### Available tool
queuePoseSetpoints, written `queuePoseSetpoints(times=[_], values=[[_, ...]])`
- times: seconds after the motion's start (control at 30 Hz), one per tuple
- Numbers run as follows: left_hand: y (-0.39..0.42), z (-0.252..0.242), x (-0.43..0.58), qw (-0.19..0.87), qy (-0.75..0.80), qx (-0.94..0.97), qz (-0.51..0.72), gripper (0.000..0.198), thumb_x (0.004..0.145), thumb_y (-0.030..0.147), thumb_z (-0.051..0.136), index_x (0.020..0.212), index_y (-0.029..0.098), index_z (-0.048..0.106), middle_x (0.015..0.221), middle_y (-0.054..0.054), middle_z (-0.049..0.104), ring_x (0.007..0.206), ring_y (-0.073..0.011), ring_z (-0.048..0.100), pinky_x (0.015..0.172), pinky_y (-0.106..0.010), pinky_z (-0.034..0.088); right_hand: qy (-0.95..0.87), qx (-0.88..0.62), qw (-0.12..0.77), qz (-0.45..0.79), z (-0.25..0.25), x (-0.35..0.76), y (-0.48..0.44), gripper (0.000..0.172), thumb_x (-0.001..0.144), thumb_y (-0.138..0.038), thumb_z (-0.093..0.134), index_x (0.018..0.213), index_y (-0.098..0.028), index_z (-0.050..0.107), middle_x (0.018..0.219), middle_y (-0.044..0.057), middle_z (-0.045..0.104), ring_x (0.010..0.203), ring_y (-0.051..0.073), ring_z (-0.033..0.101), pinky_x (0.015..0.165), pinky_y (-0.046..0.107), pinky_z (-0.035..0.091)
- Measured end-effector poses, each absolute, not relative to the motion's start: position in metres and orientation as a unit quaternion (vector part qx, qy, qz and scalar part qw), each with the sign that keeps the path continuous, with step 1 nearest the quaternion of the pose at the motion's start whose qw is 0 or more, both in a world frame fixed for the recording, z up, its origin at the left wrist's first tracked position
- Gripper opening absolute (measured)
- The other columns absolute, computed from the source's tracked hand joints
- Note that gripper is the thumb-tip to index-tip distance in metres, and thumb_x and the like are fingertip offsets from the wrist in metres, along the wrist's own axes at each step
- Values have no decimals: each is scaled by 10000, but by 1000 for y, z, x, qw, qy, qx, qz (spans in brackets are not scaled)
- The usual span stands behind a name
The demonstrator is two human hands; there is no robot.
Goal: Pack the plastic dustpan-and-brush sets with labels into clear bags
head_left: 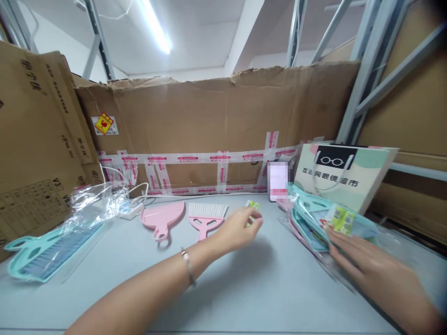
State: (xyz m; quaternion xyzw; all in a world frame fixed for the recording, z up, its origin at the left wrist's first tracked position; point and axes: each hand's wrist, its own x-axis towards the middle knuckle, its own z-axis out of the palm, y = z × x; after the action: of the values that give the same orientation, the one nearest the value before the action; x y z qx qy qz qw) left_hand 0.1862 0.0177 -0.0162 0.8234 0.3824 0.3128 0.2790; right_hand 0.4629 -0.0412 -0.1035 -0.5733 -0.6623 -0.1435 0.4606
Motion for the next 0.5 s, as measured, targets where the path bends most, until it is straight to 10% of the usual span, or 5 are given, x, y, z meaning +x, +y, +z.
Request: queuePoseSetpoints(times=[0.23, 0.5], values=[[42, -11, 263, 691, 385, 529, 308, 284, 769, 405, 521, 857, 139, 565, 772, -57, 587, 582, -102, 516, 553, -226, 434, -811, -354, 424, -191, -63, 425, -34, 437, 766, -140, 563, 1158, -334, 572, 1102, -7, 647, 1006, 184, 613, 938, 346, 479], [39, -10, 181, 571, 354, 473, 570, 439, 775, 275, 534, 1177, 306, 359, 1000, -25, 562, 691, -111, 573, 566, -231, 487, -646, -449, 606, 119, -36, 364, -6, 235, 718, -357, 632, 918, -233, 627, 1007, 76, 648, 977, 230, 602, 886, 433, 479]])
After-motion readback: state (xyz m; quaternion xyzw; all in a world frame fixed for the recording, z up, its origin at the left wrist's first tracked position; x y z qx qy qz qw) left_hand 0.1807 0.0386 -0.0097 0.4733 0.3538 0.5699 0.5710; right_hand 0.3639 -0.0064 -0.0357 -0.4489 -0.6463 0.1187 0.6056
